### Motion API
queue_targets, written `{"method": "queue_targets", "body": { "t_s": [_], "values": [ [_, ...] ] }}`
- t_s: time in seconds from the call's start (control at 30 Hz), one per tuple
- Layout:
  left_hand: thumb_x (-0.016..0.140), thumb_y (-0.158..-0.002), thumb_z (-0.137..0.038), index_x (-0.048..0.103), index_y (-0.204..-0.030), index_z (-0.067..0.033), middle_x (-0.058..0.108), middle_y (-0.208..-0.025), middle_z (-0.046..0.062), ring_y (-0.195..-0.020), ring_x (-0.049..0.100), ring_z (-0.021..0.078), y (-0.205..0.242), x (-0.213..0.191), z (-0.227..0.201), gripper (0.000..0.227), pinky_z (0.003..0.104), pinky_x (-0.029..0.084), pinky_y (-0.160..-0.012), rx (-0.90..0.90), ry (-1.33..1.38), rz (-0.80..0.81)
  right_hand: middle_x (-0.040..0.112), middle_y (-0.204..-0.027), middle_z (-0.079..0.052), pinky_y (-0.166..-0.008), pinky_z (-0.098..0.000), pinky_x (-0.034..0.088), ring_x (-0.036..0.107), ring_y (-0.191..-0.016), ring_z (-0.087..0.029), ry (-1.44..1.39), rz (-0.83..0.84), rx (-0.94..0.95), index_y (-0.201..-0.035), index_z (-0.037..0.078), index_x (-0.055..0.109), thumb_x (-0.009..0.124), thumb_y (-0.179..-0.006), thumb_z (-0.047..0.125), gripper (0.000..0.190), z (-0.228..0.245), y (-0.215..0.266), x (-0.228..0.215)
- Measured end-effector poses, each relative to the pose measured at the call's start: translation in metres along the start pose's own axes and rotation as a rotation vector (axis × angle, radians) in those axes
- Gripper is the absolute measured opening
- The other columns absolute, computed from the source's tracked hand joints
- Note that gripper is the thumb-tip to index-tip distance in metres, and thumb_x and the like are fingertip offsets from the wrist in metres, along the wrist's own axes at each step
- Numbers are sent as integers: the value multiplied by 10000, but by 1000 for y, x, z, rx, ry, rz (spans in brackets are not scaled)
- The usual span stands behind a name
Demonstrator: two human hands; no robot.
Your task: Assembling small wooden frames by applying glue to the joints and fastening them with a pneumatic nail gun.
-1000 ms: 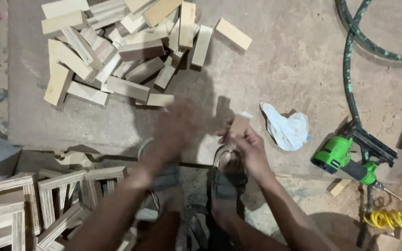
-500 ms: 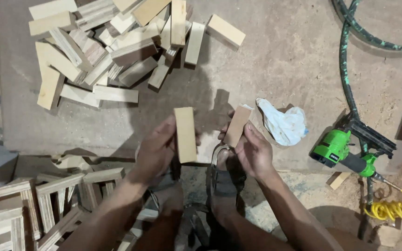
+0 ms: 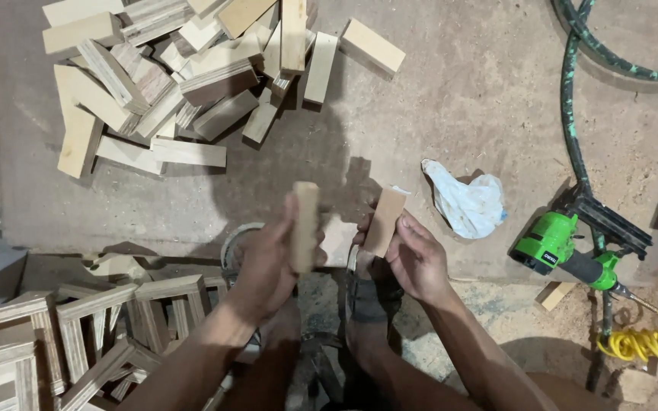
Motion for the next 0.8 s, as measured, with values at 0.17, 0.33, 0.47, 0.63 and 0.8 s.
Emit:
{"method": "queue_targets", "body": {
  "t_s": [0.17, 0.33, 0.47, 0.63, 0.8],
  "values": [
    [524, -982, -235, 445, -1350, 10, 606, -1263, 293, -899, 715, 351, 0, -5, -6, 449, 467, 657, -673, 89, 60, 36, 688, -1096, -317, -828, -500, 598, 723, -999, -386, 43, 69, 18, -1288, -56, 551, 418, -1002, 282, 462, -29, 0, -48],
    [504, -972, -209, 299, -1482, -14, 612, -1189, 262, -941, 683, 302, 3, -11, -17, 583, 406, 619, -785, 143, -72, 70, 682, -1111, -284, -832, -496, 602, 716, -1001, -377, 87, -16, -26, -1302, -61, 548, 505, -976, 230, 439, -13, -4, -36],
    [480, -990, -265, 370, -1484, -34, 642, -1131, 225, -991, 665, 270, 12, -3, -23, 556, 393, 602, -874, 126, -167, -18, 604, -825, -84, -703, -328, 578, 644, -759, -183, 517, -191, -191, -1133, -39, 635, 767, -811, -17, 349, 28, 9, 1],
    [656, -901, -253, 472, -1406, -6, 669, -1082, 199, -884, 689, 254, -2, 2, -32, 591, 386, 629, -735, 197, -465, -74, 620, -818, -82, -711, -321, 547, 624, -768, -178, 899, -308, -337, -1036, 14, 688, 912, -710, 71, 400, 49, 8, 4],
    [624, -933, -294, 531, -1389, -33, 698, -819, 187, -608, 672, 221, -5, 1, -36, 534, 335, 603, -472, 160, -537, -143, 569, -853, -114, -675, -354, 553, 628, -778, -224, 955, -300, -340, -1009, -14, 638, 920, -704, 88, 428, 40, 7, -8]
  ]
}}
Point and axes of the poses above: each hand's wrist, its own y-axis away from the middle knuckle, its own x-axis out of the palm, z = x × y, the point moved 9 cm from there along -y, towards the middle knuckle
